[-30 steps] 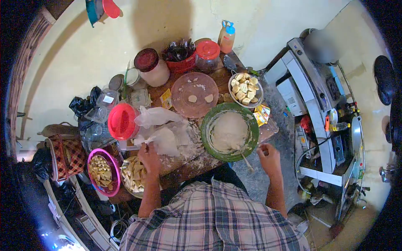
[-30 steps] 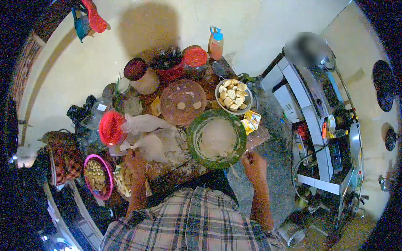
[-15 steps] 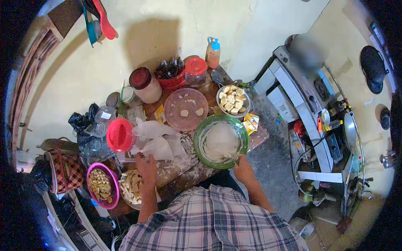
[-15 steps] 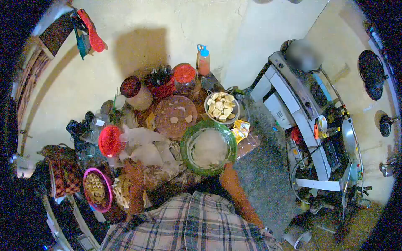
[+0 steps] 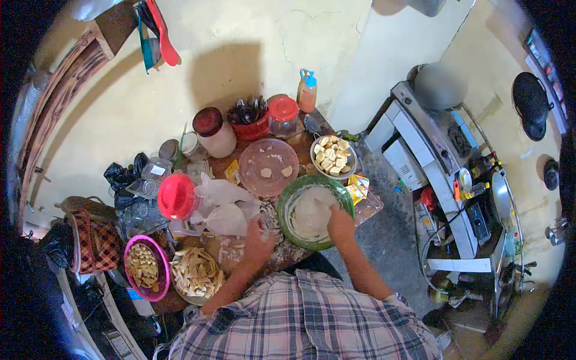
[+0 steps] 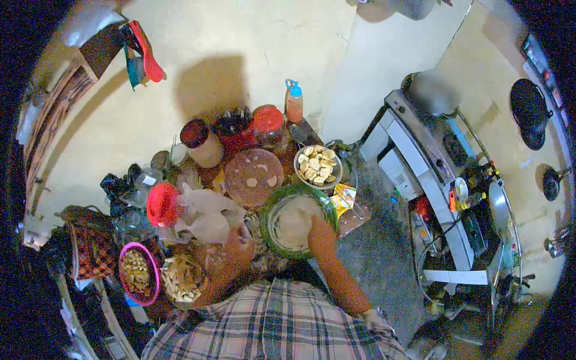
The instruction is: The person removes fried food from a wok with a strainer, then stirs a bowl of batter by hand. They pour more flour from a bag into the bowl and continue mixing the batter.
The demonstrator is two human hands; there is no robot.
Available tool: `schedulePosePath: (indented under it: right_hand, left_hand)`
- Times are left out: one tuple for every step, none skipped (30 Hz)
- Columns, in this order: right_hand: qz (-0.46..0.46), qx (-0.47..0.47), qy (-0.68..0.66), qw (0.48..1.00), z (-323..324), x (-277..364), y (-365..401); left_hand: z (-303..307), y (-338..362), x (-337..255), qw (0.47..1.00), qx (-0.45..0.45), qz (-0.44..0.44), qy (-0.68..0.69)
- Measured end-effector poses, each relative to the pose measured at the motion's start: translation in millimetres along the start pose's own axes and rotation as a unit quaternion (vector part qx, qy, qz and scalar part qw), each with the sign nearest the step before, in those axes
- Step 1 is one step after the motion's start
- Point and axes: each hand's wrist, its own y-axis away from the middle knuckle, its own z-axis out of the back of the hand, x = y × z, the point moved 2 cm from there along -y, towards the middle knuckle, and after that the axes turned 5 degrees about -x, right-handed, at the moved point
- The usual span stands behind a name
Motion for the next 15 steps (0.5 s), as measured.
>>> schedulePosePath:
  right_hand:
    - [0.022, 0.005, 0.017, 1.0, -11.2, 6.1, 2.9]
    - [0.044, 0.011, 0.036, 0.998, -20.6, 9.9, 6.8]
    - [0.046, 0.006, 0.036, 0.998, -20.5, 16.4, 13.1]
    - [0.071, 0.025, 0.026, 0.997, -16.6, 24.7, 23.1]
    - [0.095, 0.046, 0.017, 0.994, -11.9, 29.3, 32.4]
    - [0.093, 0.045, 0.018, 0.995, -6.2, 28.7, 40.0]
    - [0.108, 0.066, 0.019, 0.992, -0.8, 26.7, 47.9]
    - [0.123, 0.087, 0.02, 0.988, 2.2, 22.9, 52.6]
    - [0.12, 0.088, 0.021, 0.989, 5.8, 15.4, 51.5]
    - [0.096, 0.103, 0.046, 0.989, 10.4, 5.3, 45.9]
    - [0.073, 0.115, 0.071, 0.988, 14.2, -2.8, 38.4]
    - [0.073, 0.114, 0.072, 0.988, 13.7, -9.5, 29.3]
    - [0.042, 0.07, 0.081, 0.993, 9.3, -18.4, 17.9]
    - [0.011, 0.026, 0.089, 0.996, 2.2, -24.7, 9.8]
    - [0.013, 0.027, 0.089, 0.996, -10.4, -27.4, 4.1]
  left_hand:
    - [-15.9, -6.2, 3.3, 0.999, 0.035, -0.004, 0.0]
    - [-30.9, -13.5, 6.9, 0.998, 0.07, -0.007, 0.0]
    - [-44.8, -19.3, 13.8, 0.998, 0.067, -0.011, 0.001]
    - [-56.5, -23.0, 17.5, 0.994, 0.03, -0.096, -0.047]
    - [-66.7, -24.6, 22.9, 0.979, -0.006, -0.178, -0.095]
    - [-72.2, -28.9, 24.9, 0.979, -0.004, -0.179, -0.094]
    - [-76.2, -33.9, 25.6, 0.985, 0.014, -0.159, -0.068]
    - [-79.3, -36.5, 27.1, 0.989, 0.033, -0.138, -0.043]
    - [-79.0, -36.0, 26.0, 0.989, 0.036, -0.137, -0.042]
    - [-78.1, -35.9, 26.6, 0.994, 0.073, -0.083, -0.013]
    - [-77.3, -37.2, 26.6, 0.994, 0.108, -0.029, 0.015]
    - [-78.3, -38.2, 30.1, 0.994, 0.107, -0.03, 0.016]
    - [-79.7, -38.0, 34.6, 0.993, 0.099, -0.054, 0.021]
    - [-81.2, -37.0, 39.1, 0.992, 0.091, -0.078, 0.025]
    - [-77.5, -34.0, 36.3, 0.993, 0.09, -0.077, 0.025]
